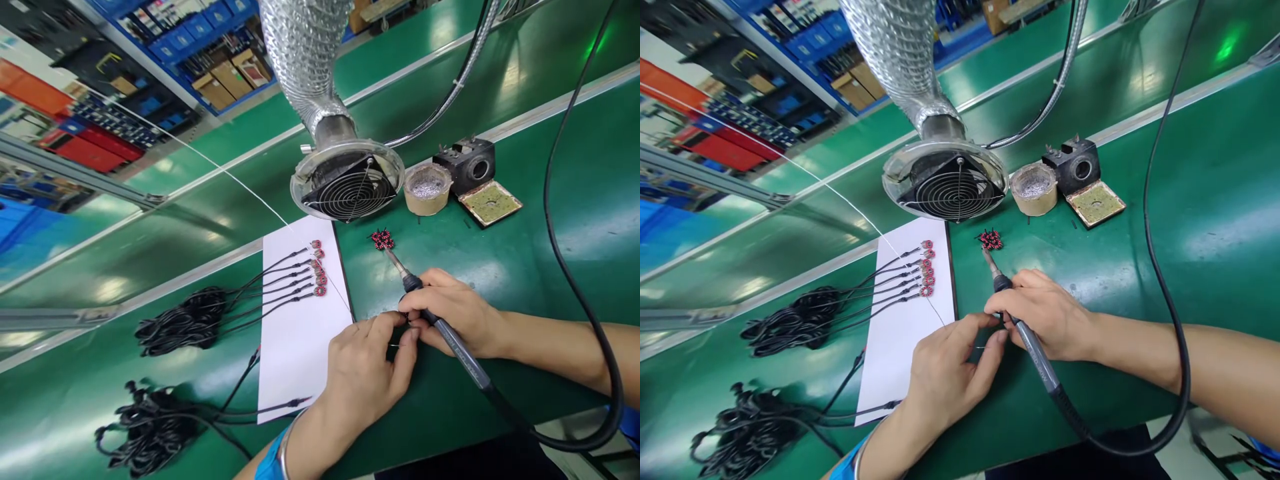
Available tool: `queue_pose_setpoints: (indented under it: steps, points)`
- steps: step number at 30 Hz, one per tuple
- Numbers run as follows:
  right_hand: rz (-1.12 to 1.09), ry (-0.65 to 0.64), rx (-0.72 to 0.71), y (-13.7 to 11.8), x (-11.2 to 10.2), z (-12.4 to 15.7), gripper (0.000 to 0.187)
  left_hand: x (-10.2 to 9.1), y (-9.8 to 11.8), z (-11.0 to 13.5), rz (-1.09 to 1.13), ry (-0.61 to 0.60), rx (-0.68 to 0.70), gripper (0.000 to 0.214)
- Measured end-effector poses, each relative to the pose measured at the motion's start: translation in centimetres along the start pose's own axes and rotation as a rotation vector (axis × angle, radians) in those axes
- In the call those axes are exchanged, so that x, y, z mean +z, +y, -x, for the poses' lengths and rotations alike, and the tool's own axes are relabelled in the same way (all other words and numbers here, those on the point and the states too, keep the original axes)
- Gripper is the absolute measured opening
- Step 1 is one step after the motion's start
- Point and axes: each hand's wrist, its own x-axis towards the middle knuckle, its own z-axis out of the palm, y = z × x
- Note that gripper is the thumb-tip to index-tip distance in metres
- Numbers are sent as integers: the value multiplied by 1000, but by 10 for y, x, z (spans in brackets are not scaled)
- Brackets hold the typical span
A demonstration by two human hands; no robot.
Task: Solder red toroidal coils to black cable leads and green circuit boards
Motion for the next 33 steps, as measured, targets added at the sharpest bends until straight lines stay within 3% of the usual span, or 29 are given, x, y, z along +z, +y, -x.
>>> queue_pose_setpoints:
  steps: [6,16,23,33]
  points:
    - [22,-27,-8,-2,-2,2,20,-2,4,-4,13,-50,-20,10]
    - [59,-9,2,0,-1,1,27,-1,4,0,-274,22,164,9]
    - [25,18,3,1,0,1,32,-1,3,-1,-331,59,215,10]
    - [10,22,-15,2,1,3,38,-7,-1,-4,-304,-15,354,19]
